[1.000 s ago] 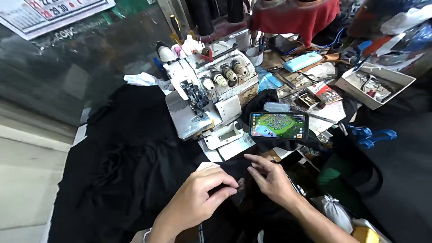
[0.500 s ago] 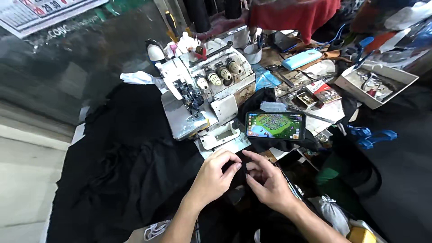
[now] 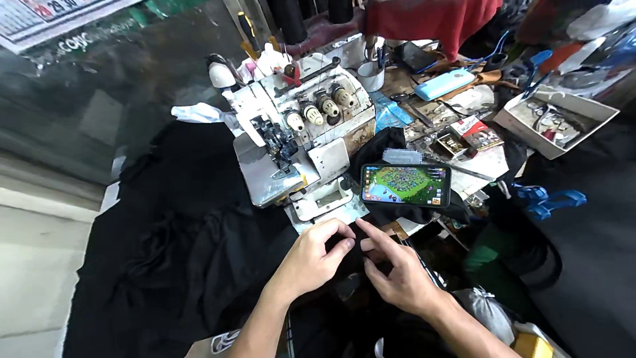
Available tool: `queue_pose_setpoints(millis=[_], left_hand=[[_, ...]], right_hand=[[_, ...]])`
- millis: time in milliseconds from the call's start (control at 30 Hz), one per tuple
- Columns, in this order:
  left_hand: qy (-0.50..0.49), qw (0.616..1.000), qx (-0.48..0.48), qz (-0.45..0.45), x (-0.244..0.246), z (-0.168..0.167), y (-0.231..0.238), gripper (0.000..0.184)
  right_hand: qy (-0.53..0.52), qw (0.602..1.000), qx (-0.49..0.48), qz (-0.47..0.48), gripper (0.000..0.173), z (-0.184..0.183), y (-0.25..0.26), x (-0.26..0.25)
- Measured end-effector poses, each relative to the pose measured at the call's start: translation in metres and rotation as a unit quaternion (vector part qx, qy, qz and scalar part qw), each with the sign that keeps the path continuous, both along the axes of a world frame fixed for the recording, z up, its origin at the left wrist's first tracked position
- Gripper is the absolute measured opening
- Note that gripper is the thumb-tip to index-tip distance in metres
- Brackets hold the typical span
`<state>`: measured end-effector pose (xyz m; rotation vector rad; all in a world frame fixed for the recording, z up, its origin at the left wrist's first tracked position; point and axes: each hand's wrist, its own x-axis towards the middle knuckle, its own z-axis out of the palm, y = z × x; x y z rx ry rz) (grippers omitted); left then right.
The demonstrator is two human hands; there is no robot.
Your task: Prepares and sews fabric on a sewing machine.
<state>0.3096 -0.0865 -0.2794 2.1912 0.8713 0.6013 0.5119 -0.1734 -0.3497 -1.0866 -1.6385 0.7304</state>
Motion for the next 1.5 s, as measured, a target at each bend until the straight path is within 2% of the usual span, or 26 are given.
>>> queue_pose_setpoints(millis=[133, 233, 300, 400, 533, 667, 867, 1067, 1233, 1500], left_hand=[[0.014, 0.998, -0.058, -0.026, -0.007, 0.002, 0.001, 0.02], [0.004, 0.998, -0.067, -0.02, -0.01, 0.003, -0.003, 0.018], [-0.022, 0.999, -0.047, 0.0, -0.011, 0.002, -0.006, 0.014], [-0.054, 0.998, -0.003, 0.024, -0.012, -0.003, -0.01, 0.012], [-0.026, 0.997, 0.048, 0.045, -0.012, -0.004, -0.011, 0.017], [-0.001, 0.996, 0.069, 0.063, -0.012, -0.001, -0.013, 0.02], [-0.058, 0.988, 0.106, 0.093, -0.017, 0.012, -0.01, 0.012], [-0.051, 0.986, 0.102, 0.125, -0.033, 0.02, -0.003, 0.015], [-0.06, 0.979, 0.113, 0.156, -0.042, 0.018, -0.001, 0.013], [-0.038, 0.984, 0.108, 0.136, -0.052, 0.015, -0.003, 0.018]], right_hand=[[-0.022, 0.999, 0.026, 0.002, 0.071, 0.003, -0.002, -0.001], [0.012, 0.999, 0.022, 0.026, 0.066, 0.008, -0.005, -0.002], [0.052, 0.998, -0.004, 0.038, 0.063, 0.011, -0.006, -0.006], [0.079, 0.996, -0.036, -0.007, 0.065, 0.008, -0.005, -0.018], [0.095, 0.993, -0.055, -0.036, 0.047, 0.008, -0.001, -0.018], [0.089, 0.994, -0.057, -0.02, 0.043, 0.019, 0.001, -0.012], [0.064, 0.995, -0.078, 0.007, 0.022, 0.011, 0.013, -0.009], [0.095, 0.991, -0.09, 0.011, 0.019, 0.026, 0.019, -0.01], [0.074, 0.992, -0.1, 0.003, 0.017, 0.035, 0.022, -0.014], [0.013, 0.993, -0.113, 0.019, 0.018, 0.037, 0.02, -0.012]])
